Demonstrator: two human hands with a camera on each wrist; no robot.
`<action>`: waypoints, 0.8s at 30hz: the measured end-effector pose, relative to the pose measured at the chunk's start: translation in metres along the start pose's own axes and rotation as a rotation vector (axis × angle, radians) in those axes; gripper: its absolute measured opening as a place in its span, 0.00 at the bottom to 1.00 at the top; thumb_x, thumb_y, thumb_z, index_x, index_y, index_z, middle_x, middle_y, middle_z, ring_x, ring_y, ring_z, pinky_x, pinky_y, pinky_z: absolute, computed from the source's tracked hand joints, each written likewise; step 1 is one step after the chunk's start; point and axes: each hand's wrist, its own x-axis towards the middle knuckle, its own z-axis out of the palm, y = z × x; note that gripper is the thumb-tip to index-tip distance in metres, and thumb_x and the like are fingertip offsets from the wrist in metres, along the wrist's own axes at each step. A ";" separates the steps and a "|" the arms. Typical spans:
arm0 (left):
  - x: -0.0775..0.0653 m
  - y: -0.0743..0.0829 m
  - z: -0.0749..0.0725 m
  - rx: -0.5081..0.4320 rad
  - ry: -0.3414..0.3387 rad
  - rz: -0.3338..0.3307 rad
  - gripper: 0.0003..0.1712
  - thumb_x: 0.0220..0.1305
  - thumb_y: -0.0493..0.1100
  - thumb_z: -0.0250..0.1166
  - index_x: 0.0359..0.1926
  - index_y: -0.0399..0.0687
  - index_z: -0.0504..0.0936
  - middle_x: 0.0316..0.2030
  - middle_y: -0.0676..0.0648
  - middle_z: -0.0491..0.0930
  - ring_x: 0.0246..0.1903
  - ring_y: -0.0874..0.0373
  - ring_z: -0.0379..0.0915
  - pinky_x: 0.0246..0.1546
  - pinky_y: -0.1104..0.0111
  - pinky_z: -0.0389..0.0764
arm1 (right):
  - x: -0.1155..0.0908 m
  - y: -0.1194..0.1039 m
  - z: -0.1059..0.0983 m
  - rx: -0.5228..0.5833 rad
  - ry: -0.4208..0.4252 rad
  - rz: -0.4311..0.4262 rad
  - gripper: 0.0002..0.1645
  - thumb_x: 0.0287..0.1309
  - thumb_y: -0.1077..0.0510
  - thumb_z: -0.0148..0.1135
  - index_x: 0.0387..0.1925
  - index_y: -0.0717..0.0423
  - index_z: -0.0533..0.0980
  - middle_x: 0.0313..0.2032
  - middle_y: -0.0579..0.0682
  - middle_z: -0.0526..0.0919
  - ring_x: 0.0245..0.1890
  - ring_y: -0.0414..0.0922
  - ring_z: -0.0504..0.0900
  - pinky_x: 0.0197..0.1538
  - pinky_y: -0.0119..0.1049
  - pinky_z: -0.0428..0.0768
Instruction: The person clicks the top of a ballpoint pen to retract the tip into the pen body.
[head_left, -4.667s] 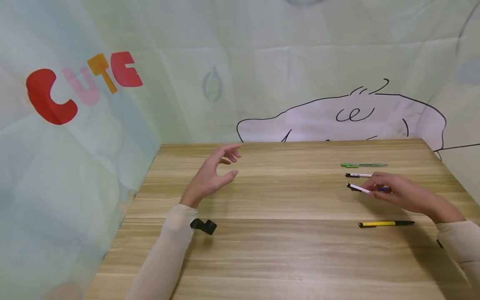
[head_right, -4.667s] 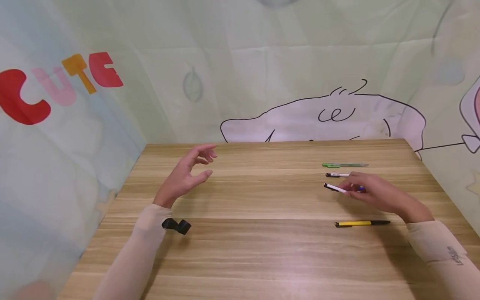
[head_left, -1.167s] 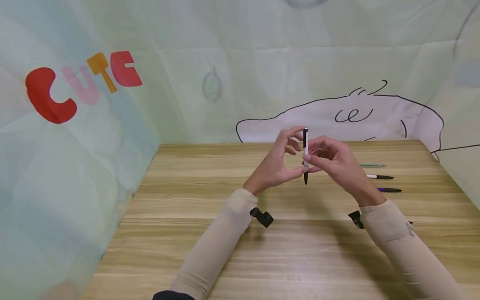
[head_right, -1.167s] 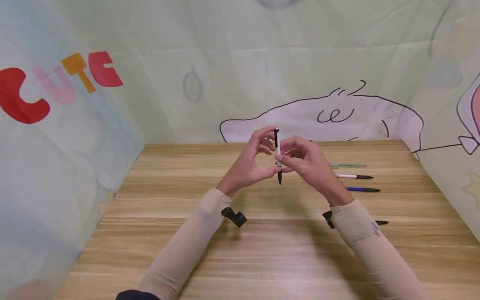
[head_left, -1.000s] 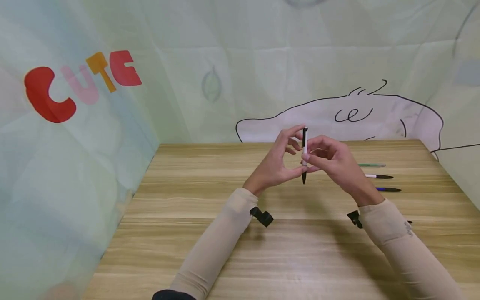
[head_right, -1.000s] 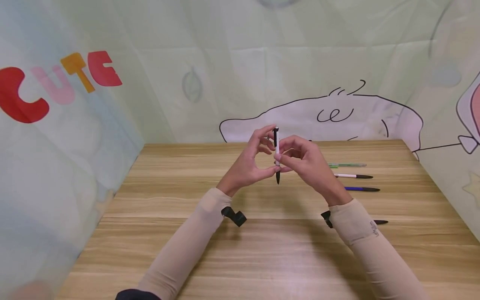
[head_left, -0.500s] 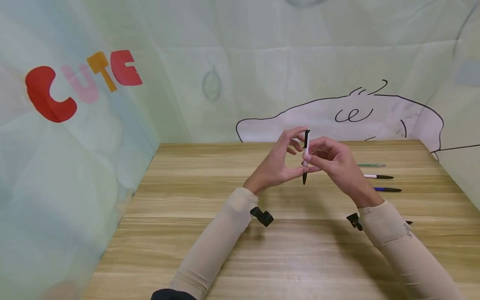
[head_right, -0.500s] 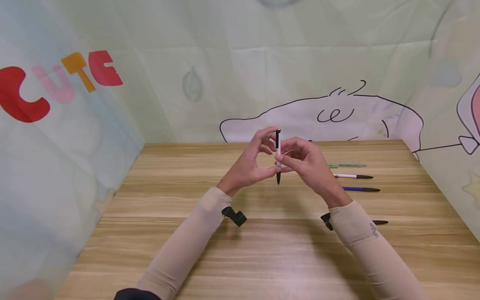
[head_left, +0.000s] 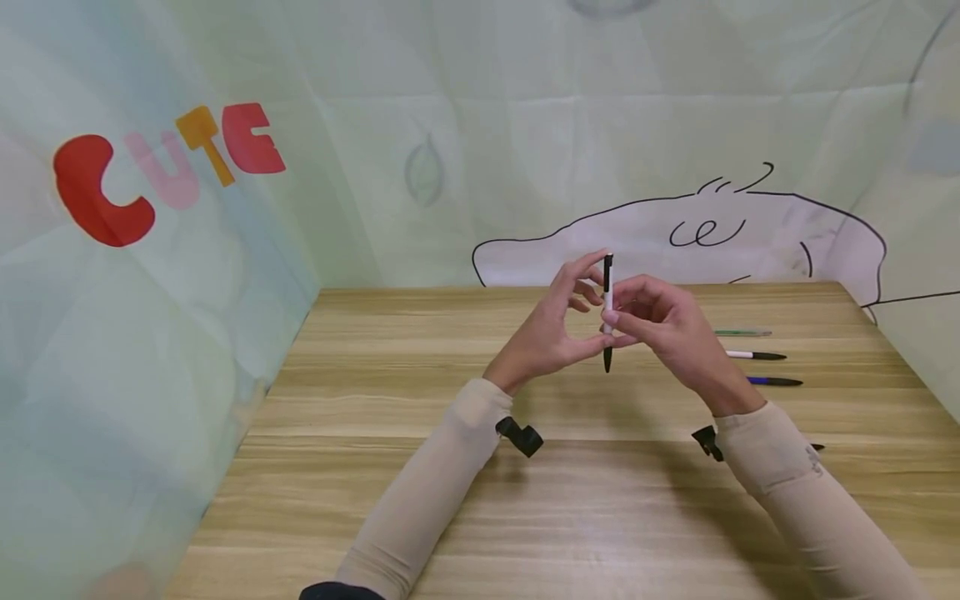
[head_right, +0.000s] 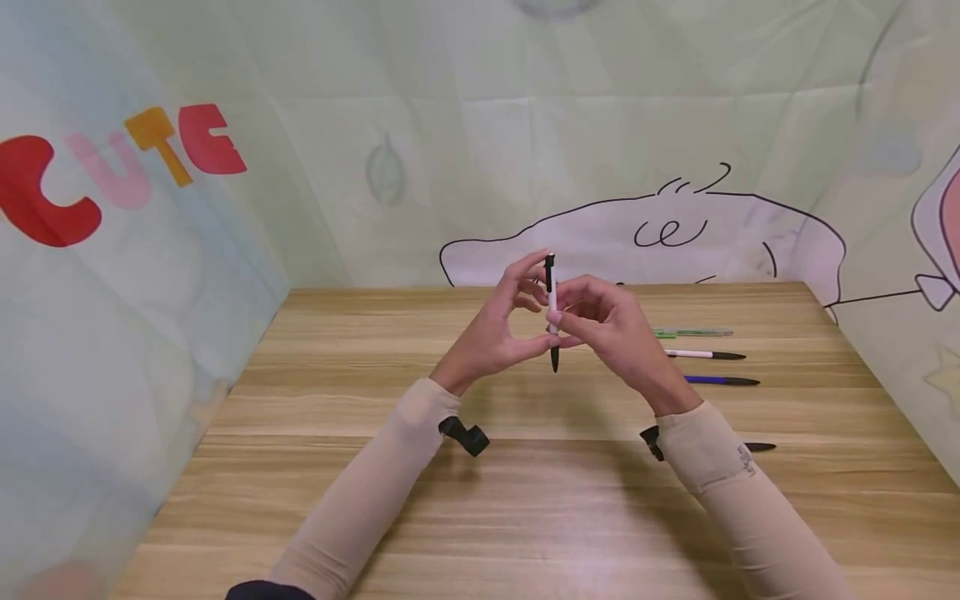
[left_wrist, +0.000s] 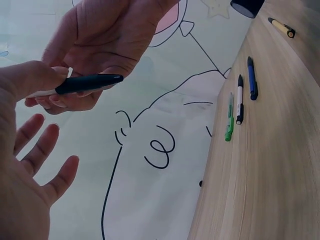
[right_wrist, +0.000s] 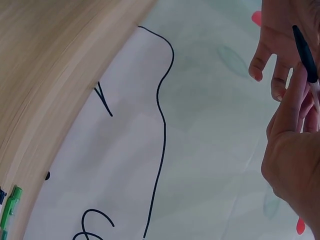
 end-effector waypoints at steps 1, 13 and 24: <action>-0.001 0.000 -0.001 -0.002 0.002 -0.001 0.57 0.56 0.37 0.77 0.78 0.55 0.51 0.59 0.46 0.67 0.53 0.55 0.73 0.55 0.61 0.79 | 0.000 0.000 0.000 -0.012 -0.004 0.008 0.13 0.66 0.62 0.65 0.50 0.63 0.77 0.42 0.53 0.83 0.36 0.45 0.84 0.39 0.41 0.88; -0.016 0.000 -0.021 0.035 -0.006 -0.020 0.48 0.60 0.38 0.74 0.77 0.54 0.59 0.59 0.47 0.72 0.52 0.57 0.73 0.55 0.56 0.78 | -0.006 0.002 -0.002 -0.134 -0.027 0.070 0.14 0.67 0.56 0.67 0.50 0.57 0.78 0.42 0.55 0.81 0.40 0.50 0.83 0.41 0.43 0.88; -0.038 -0.005 -0.043 0.093 0.025 -0.067 0.48 0.59 0.36 0.74 0.76 0.57 0.61 0.57 0.48 0.74 0.50 0.59 0.73 0.54 0.56 0.79 | -0.019 0.010 -0.022 -0.224 -0.045 0.086 0.14 0.67 0.57 0.67 0.50 0.58 0.78 0.42 0.55 0.82 0.41 0.48 0.84 0.42 0.45 0.88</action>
